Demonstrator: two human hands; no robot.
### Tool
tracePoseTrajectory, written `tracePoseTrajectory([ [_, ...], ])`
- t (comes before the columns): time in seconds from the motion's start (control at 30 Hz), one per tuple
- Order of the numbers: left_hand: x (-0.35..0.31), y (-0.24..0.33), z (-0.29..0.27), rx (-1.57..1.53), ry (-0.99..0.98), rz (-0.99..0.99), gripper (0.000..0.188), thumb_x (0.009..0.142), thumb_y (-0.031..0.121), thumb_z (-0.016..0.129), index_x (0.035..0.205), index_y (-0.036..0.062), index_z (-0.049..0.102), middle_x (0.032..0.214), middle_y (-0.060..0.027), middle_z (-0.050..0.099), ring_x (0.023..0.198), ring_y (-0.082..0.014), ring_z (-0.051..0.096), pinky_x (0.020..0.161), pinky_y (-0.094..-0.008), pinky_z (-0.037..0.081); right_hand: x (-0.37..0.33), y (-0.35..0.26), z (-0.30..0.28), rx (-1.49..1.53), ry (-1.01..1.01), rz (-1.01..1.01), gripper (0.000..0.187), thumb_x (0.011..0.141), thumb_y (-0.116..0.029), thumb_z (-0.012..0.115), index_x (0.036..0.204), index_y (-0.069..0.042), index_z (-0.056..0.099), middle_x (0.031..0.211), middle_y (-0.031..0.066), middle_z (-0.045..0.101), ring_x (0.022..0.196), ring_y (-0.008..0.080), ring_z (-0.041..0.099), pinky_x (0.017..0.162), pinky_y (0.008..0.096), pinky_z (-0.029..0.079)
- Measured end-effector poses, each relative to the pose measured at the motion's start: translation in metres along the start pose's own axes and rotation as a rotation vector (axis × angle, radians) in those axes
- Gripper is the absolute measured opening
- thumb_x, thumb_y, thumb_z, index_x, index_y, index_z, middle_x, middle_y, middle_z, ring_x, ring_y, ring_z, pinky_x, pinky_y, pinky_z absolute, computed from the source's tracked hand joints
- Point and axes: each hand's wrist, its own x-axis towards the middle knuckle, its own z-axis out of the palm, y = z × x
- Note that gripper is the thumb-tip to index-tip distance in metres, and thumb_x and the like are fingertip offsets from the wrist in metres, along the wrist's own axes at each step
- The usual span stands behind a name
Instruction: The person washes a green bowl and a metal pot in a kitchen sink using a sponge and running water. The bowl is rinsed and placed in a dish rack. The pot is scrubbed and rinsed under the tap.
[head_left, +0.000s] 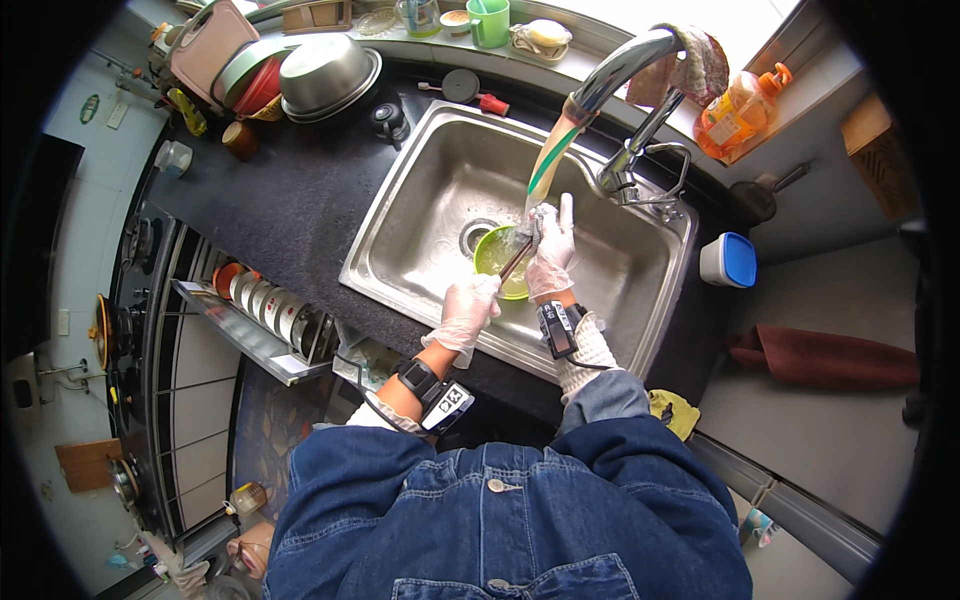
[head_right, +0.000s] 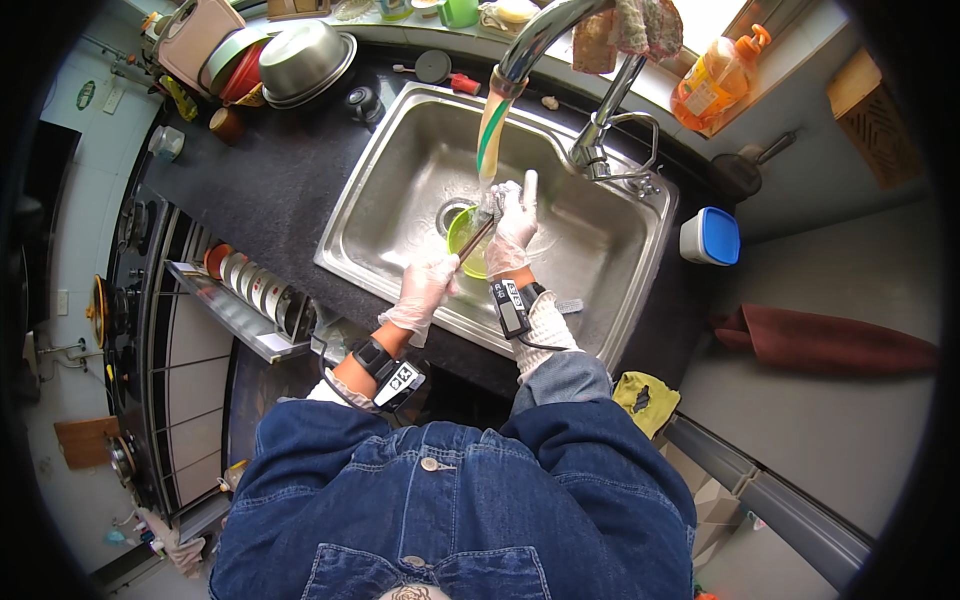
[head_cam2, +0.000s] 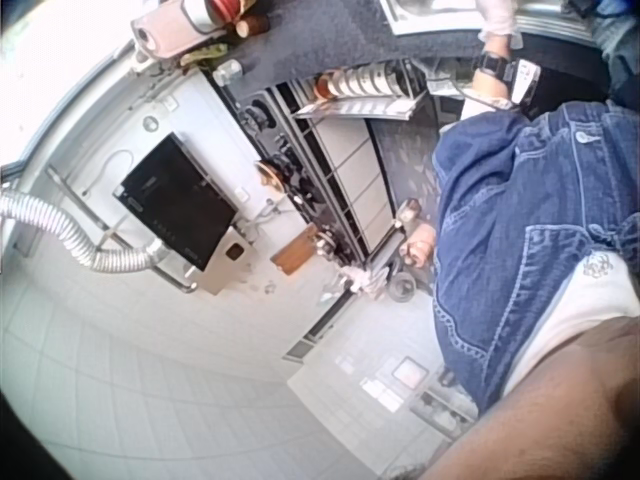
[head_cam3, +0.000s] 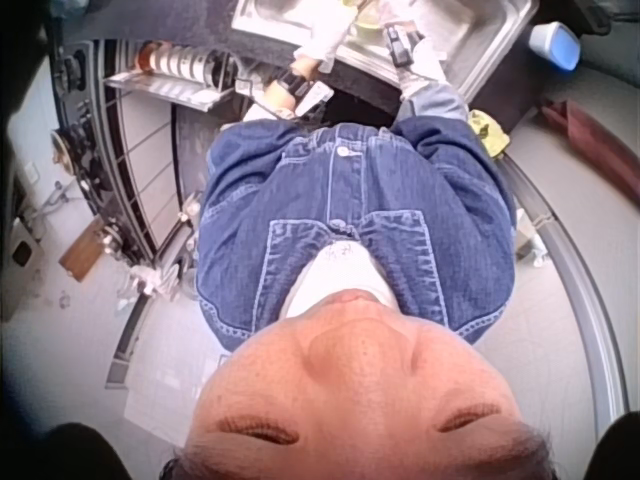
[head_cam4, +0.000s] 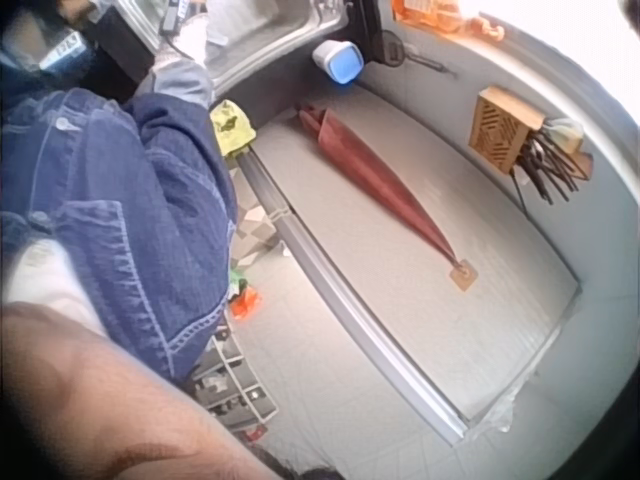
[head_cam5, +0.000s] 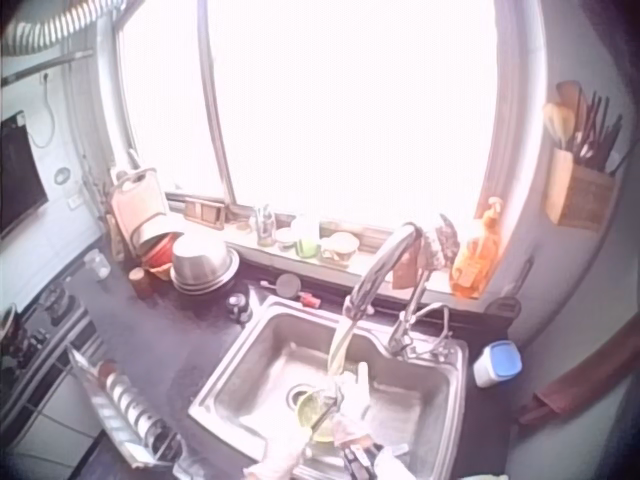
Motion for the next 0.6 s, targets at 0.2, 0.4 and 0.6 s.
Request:
tracePoseTrajectory([
  [0.2,0.012,0.004,-0.005,-0.083,-0.023,-0.085,0.024,0.084,0.022,0.057,0.069,0.0031,0.062,0.05,-0.0016,0.054,0.038,-0.0069,0.043,0.037,-0.0217,0.033,0.001,0.001,0.005,0.212,-0.079,0.276,0.016,0.091,-0.022,0.051,0.087,-0.006,0.049,0.065,-0.002,0.045,0.054,0.0082,0.044,0.05,0.022,0.041],
  [0.4,0.017,0.003,-0.005,-0.026,-0.025,0.021,0.023,0.083,0.021,0.057,0.069,0.0041,0.062,0.05,-0.0009,0.053,0.039,-0.0076,0.043,0.037,-0.0227,0.034,-0.004,0.005,0.004,0.227,0.103,0.467,0.038,0.091,-0.044,0.047,0.084,-0.007,0.049,0.059,-0.0018,0.04,0.044,0.0072,0.036,0.041,0.0206,0.037],
  [0.6,0.026,-0.013,-0.004,0.176,0.148,0.164,0.024,0.085,0.022,0.057,0.069,0.004,0.062,0.051,-0.001,0.054,0.044,-0.0073,0.045,0.043,-0.0251,0.035,-0.046,0.025,0.018,-0.007,-0.012,0.42,0.022,0.093,-0.026,0.047,0.089,-0.005,0.051,0.071,0.0083,0.057,0.056,0.0183,0.055,0.049,0.0282,0.048],
])
